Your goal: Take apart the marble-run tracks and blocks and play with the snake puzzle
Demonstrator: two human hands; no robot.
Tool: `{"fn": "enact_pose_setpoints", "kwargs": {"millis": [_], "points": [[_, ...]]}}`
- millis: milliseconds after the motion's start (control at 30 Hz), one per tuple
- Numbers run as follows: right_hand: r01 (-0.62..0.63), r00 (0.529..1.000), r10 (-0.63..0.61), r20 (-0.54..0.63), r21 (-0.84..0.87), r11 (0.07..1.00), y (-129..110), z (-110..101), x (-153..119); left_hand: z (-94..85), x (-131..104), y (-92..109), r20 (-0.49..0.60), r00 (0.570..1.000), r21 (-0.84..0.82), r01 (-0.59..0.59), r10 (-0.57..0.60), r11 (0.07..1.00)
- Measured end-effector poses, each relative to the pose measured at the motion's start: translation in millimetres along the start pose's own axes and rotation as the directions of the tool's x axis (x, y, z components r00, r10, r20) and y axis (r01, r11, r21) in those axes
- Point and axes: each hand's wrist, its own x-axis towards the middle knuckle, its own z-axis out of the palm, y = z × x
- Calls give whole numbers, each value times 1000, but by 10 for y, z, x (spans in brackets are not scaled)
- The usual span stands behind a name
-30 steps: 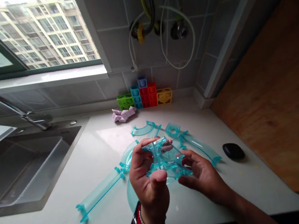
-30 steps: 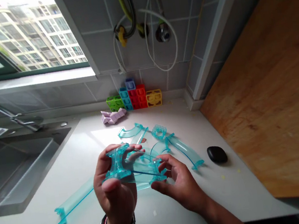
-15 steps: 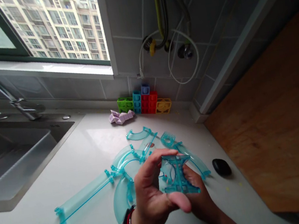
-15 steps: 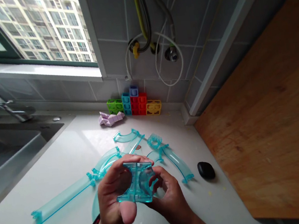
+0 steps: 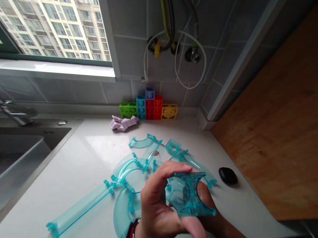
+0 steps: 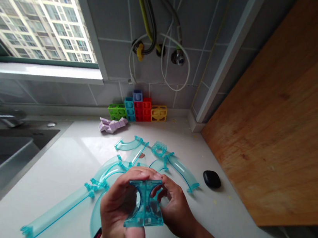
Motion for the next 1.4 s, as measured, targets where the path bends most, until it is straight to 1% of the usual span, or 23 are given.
{"fn": "enact_pose_setpoints", "kwargs": {"millis": [200,300,367,433,500,567,667,733,800,867,933,1033,1133,1200,1300,1400], "points": [[29,998,-27,51,-32,999,26,-25,24,-3,7,-20,-33,999,-1,-1,1,1000],[32,998,-28,60,-64,997,60,-32,19,-10,-9,-32,-46,998,-16,34,-34,999],[31,998,-25,59,-104,994,87,-37,2,-12,-27,-44,-64,994,-17,87,-88,996],[39,998,-32,63,-118,992,123,-48,-20,-8,-37,-53,-117,983,21,147,-144,989],[33,996,-27,79,-70,997,168,-67,-42,6,-24,-50,-162,967,95,216,-198,972],[13,995,-15,94,19,1000,208,-94,-53,28,15,-37,-185,946,181,299,-266,937],[22,998,-28,58,103,994,229,-136,-29,63,84,-33,-212,905,285,419,-370,862],[38,999,-42,30,118,992,223,-152,14,79,102,-66,-213,884,292,465,-417,836],[45,999,-48,23,130,990,226,-154,55,85,86,-123,-180,872,254,488,-455,835],[41,999,-44,13,147,988,250,-154,69,83,50,-177,-140,868,239,496,-476,835],[32,999,-30,-17,140,990,277,-172,36,76,15,-195,-109,869,285,492,-482,822],[15,999,-13,-31,74,997,243,-271,-96,79,-5,-127,-42,884,375,446,-466,813],[-1,1000,2,7,-41,999,79,-447,-250,121,0,-2,45,903,395,376,-426,838],[-19,1000,22,17,-152,988,-57,-574,-325,176,-6,62,74,920,375,332,-385,865],[-29,999,21,-30,-320,947,-224,-731,-397,277,-39,97,65,940,339,294,-334,894],[-25,996,-13,-93,-392,919,-380,-816,-455,356,-83,96,43,947,322,287,-317,902]]}}
